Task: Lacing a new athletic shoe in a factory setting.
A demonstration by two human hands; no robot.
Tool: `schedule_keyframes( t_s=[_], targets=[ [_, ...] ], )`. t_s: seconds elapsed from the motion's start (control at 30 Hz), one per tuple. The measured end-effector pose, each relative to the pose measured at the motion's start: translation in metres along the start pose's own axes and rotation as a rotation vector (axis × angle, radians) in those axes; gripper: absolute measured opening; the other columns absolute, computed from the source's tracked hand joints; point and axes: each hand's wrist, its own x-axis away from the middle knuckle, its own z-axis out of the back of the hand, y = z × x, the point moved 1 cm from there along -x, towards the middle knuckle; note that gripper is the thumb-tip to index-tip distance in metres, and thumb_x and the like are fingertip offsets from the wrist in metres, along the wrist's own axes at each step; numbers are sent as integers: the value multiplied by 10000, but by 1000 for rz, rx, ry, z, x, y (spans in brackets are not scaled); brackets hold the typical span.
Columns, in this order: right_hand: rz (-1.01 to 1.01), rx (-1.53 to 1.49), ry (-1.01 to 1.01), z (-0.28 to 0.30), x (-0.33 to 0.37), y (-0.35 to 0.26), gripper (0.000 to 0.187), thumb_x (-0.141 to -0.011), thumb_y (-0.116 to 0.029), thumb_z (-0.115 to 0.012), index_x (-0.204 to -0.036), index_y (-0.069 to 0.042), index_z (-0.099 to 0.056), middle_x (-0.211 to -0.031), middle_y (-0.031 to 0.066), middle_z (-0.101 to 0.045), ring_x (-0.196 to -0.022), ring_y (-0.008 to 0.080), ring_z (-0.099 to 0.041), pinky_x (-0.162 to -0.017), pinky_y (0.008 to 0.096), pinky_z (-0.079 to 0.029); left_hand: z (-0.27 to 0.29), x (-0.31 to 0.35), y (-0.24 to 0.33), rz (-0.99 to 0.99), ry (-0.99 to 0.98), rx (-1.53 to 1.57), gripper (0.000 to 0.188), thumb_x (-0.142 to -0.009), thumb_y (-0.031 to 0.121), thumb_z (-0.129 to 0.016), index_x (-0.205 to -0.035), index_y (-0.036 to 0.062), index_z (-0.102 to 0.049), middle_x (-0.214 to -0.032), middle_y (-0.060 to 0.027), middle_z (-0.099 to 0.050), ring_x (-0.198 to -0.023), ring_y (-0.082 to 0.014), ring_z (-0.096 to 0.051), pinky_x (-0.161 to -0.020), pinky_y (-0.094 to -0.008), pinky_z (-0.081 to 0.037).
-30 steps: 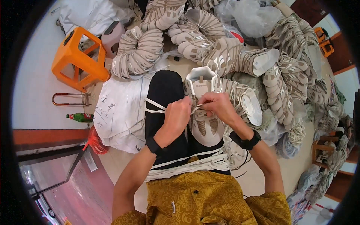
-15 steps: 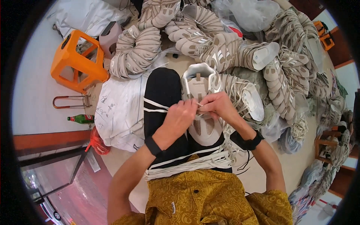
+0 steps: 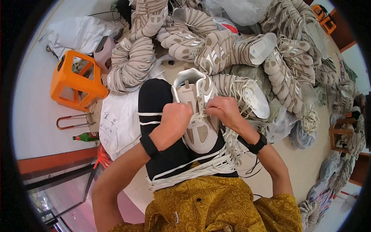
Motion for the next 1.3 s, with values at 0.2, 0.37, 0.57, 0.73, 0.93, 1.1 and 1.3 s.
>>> schedule_keyframes(
  t_s=[0.2,0.37,0.57,0.73,0.93,1.1,1.3],
  targets=[
    [163,131,109,-4,-3,7,91,-660,-136,-602,-645,-50,-576,-578,98,-510,-538,259,-526,-500,343,-417,6,2,1,-181,301,233,49,-714,73,-526,-699,47,-565,-663,-130,-552,-671,-272,-564,-597,-376,-453],
    [271,251,141,-5,-5,5,106,-657,-145,-574,-612,-64,-524,-565,86,-478,-540,278,-522,-500,371,-423,-2,-19,8,85,167,406,118,-741,112,-514,-758,25,-591,-699,-167,-585,-682,-334,-576,-619,-402,-453],
    [392,461,201,-13,-4,10,77,-627,-140,-573,-611,-76,-532,-570,69,-491,-546,262,-530,-490,360,-414,-7,-28,9,108,106,543,162,-725,120,-507,-794,47,-634,-715,-170,-596,-693,-342,-578,-632,-407,-455],
    [314,296,82,-4,-5,18,67,-624,-153,-582,-632,-88,-566,-593,76,-540,-564,268,-546,-487,369,-415,-8,-42,8,41,24,473,163,-688,100,-512,-777,41,-635,-706,-176,-592,-684,-348,-572,-632,-416,-450],
    [143,187,118,0,-7,9,164,-650,-113,-612,-796,-75,-547,-661,101,-582,-615,295,-573,-541,391,-443,-14,-56,9,-97,-68,270,125,-655,93,-538,-709,23,-627,-684,-205,-572,-675,-360,-566,-626,-440,-439],
    [16,-15,-14,9,-11,2,271,-648,-84,-607,-906,-73,-528,-741,123,-597,-681,304,-580,-600,392,-457,-12,-56,14,-62,-93,307,123,-657,91,-551,-687,-3,-623,-669,-215,-581,-678,-360,-586,-620,-441,-457],
    [175,184,-99,16,-20,-8,336,-652,-116,-588,-984,-104,-539,-767,117,-592,-764,288,-574,-652,395,-454,-8,-37,-7,-236,-80,273,102,-678,97,-558,-676,0,-590,-624,-151,-582,-540,-281,-561,-519,-363,-441]
  ],
)
